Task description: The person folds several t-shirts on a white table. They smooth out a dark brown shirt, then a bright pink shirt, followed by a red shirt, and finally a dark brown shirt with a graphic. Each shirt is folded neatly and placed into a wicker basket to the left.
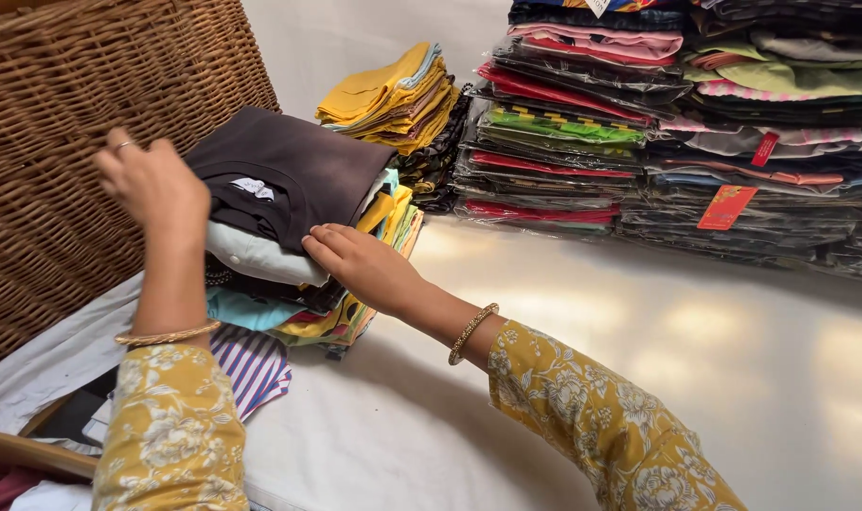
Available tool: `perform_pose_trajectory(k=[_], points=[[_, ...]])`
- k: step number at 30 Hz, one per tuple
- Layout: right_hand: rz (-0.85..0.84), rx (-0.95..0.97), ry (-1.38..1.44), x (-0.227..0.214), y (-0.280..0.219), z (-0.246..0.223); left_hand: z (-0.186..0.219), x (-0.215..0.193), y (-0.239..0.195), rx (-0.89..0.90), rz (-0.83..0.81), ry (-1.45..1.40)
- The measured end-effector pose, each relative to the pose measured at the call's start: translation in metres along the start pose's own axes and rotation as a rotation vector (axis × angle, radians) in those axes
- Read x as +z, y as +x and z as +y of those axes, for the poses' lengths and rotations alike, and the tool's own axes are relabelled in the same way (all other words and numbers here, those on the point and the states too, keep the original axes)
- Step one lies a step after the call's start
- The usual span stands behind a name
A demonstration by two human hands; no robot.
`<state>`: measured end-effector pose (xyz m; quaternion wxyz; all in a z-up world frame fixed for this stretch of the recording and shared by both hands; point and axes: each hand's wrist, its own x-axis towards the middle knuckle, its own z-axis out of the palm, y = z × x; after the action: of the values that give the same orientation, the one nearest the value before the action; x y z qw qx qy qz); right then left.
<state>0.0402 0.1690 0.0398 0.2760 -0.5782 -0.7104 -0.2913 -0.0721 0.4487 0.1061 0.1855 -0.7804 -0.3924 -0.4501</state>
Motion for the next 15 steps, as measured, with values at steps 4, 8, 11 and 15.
perform_pose_trajectory(k=[4, 8, 11, 15], points=[[-0.011, 0.039, 0.001, 0.006, -0.003, 0.001, 0.075, 0.022, 0.010, 0.380, -0.083, -0.129], [-0.057, 0.045, 0.015, -0.018, -0.025, -0.011, 0.114, 0.026, 0.010, 0.262, -0.553, -0.125], [-0.186, 0.085, 0.048, -0.044, -0.067, -0.023, 0.098, 0.049, 0.007, 0.086, -0.787, -0.124], [-0.461, 0.178, 0.106, -0.063, -0.150, -0.020, 0.091, 0.055, 0.001, -0.004, -0.892, -0.148]])
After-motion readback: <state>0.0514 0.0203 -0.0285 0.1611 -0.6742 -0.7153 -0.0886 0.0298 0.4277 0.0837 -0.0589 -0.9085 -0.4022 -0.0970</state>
